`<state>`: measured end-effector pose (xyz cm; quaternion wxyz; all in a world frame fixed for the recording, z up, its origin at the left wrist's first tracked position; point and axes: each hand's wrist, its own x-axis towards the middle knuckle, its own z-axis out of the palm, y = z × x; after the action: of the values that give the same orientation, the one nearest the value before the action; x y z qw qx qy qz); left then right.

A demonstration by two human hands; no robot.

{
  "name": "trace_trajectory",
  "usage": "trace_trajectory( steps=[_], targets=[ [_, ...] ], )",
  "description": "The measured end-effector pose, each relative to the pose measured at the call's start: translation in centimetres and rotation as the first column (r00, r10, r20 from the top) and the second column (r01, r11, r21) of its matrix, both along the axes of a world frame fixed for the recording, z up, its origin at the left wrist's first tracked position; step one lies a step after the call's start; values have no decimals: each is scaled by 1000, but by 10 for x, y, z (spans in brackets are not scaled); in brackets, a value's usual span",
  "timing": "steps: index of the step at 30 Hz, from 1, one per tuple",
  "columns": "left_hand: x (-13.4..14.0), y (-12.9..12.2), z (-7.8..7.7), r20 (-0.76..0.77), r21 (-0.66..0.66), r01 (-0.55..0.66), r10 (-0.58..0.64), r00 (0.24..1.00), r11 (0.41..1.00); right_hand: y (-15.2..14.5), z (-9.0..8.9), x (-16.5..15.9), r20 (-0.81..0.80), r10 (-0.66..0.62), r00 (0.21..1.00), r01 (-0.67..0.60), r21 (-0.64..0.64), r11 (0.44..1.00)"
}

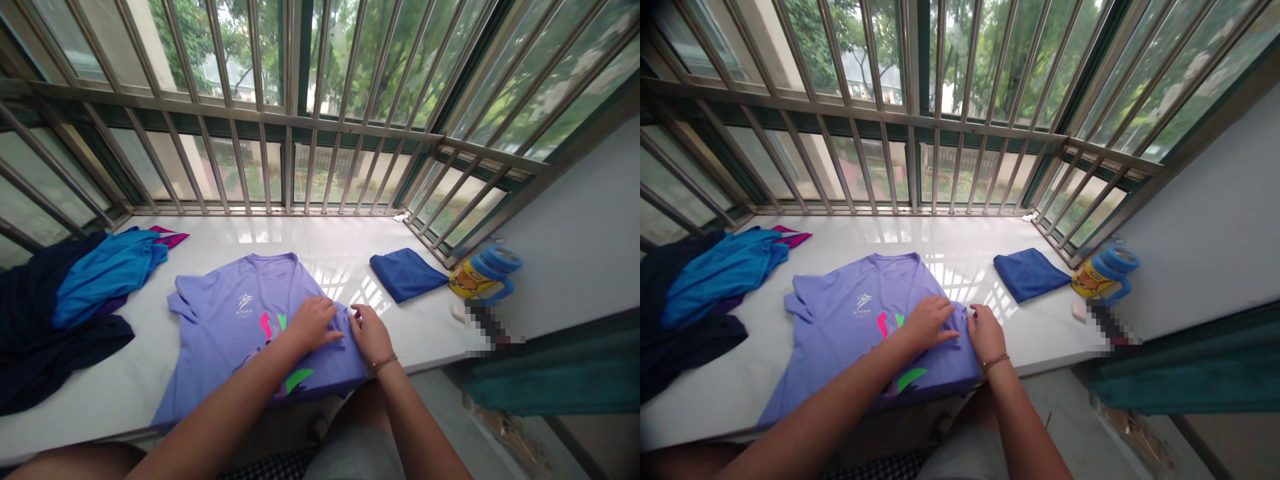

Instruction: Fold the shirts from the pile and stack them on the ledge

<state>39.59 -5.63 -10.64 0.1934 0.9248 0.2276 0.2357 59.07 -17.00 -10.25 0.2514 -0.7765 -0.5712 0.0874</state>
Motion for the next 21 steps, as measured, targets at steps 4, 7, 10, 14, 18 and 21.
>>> trace_trajectory(
  steps=[4,7,10,14,18,21],
  targets=[
    [1,-33,-13,9,-38,34,-34,999,999,20,3,3,11,47,999,-46,-77,996],
    [-4,-27,-11,145,-162,47,-23,989,986,28,6,5,42,44,998,-39,-125,991],
    [-10,-21,-4,277,-331,-22,120,953,943,33,7,8,49,11,999,-5,-119,993],
    [-12,-21,-1,338,-467,-55,236,911,883,34,10,10,51,-25,998,31,-107,994],
    [-10,-21,-4,332,-414,16,135,934,910,24,13,7,37,-21,999,22,-5,1000],
    [-8,-21,-6,306,-360,49,69,949,932,13,14,1,-2,68,998,-67,82,994]
  ],
)
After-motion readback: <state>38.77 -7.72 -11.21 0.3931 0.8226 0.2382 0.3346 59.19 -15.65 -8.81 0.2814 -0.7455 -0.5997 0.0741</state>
